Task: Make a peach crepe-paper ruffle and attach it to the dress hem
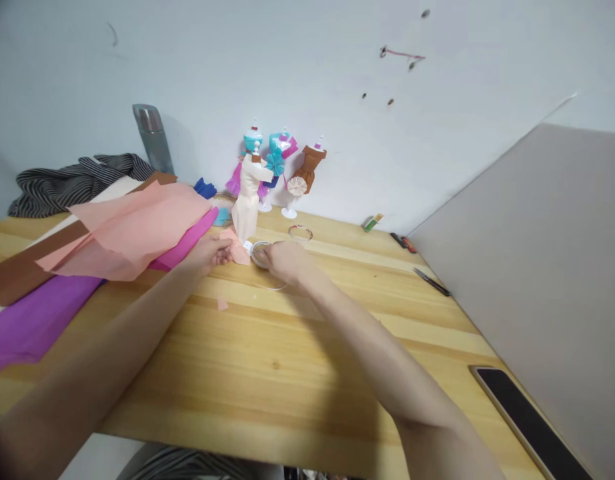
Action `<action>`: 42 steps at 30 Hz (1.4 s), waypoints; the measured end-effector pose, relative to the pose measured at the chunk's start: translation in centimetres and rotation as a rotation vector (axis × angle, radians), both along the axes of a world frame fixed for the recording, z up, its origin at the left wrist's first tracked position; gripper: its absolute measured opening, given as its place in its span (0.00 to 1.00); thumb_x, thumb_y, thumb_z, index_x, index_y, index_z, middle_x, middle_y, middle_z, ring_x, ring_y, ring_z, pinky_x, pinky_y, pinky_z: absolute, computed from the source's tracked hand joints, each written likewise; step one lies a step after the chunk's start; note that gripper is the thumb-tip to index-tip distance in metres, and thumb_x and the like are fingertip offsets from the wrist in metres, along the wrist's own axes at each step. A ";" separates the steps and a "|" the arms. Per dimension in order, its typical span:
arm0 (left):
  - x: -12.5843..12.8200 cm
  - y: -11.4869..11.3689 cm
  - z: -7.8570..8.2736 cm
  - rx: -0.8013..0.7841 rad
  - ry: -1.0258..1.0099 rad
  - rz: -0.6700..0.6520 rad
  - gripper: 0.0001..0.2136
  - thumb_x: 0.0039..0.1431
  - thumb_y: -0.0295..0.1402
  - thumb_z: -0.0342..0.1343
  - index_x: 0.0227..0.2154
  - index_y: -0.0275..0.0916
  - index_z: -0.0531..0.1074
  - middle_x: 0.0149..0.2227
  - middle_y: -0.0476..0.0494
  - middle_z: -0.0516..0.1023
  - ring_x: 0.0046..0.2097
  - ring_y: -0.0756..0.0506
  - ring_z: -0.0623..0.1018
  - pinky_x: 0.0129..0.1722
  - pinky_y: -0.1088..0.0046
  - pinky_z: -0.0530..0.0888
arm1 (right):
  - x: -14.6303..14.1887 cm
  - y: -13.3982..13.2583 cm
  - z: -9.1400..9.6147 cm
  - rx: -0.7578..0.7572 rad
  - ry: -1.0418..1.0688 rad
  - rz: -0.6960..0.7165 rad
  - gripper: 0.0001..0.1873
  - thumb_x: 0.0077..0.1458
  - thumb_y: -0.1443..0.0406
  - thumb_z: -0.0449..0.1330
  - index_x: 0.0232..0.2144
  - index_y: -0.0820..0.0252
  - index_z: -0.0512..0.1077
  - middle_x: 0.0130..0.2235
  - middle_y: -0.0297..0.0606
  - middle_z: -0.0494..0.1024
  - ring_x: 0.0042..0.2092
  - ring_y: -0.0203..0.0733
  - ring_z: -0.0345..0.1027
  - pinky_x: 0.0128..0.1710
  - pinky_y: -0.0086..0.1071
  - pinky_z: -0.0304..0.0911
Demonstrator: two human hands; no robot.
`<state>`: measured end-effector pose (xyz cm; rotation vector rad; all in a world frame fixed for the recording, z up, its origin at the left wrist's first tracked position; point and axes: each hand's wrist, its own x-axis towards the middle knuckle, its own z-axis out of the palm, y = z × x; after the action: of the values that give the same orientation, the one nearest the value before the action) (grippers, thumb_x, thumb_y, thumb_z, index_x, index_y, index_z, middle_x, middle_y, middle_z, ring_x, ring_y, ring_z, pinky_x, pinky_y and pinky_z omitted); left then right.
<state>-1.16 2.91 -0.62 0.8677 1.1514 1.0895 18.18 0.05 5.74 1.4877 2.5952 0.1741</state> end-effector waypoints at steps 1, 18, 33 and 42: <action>0.0 0.0 0.0 0.001 -0.003 -0.002 0.05 0.53 0.25 0.54 0.23 0.33 0.69 0.15 0.48 0.70 0.16 0.55 0.69 0.15 0.83 0.61 | -0.3 0.1 0.0 0.002 -0.027 0.004 0.21 0.63 0.61 0.42 0.38 0.62 0.74 0.39 0.47 0.79 0.37 0.44 0.71 0.31 0.31 0.50; -0.1 -0.3 0.2 0.000 0.004 0.006 0.03 0.53 0.24 0.55 0.25 0.33 0.70 0.14 0.48 0.70 0.16 0.54 0.70 0.16 0.81 0.63 | -2.7 0.1 0.4 0.054 -0.152 0.015 0.18 0.61 0.63 0.45 0.36 0.64 0.74 0.37 0.50 0.79 0.38 0.49 0.74 0.32 0.32 0.60; -0.2 -0.5 0.2 0.018 0.000 -0.022 0.03 0.52 0.24 0.54 0.25 0.34 0.70 0.14 0.47 0.71 0.16 0.54 0.70 0.16 0.82 0.62 | -3.6 0.0 0.4 0.059 -0.142 0.029 0.19 0.61 0.62 0.46 0.37 0.64 0.76 0.37 0.52 0.79 0.40 0.53 0.74 0.36 0.37 0.64; -0.2 -0.7 0.6 0.009 -0.003 0.014 0.04 0.51 0.24 0.57 0.24 0.35 0.68 0.14 0.49 0.69 0.16 0.53 0.70 0.15 0.81 0.61 | -3.6 0.4 -0.1 0.020 -0.036 -0.006 0.15 0.58 0.66 0.50 0.34 0.66 0.76 0.37 0.55 0.79 0.40 0.54 0.74 0.37 0.38 0.62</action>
<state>-1.37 2.26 -0.02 0.8655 1.1523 1.1078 14.53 0.48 5.63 1.4848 2.5682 0.2240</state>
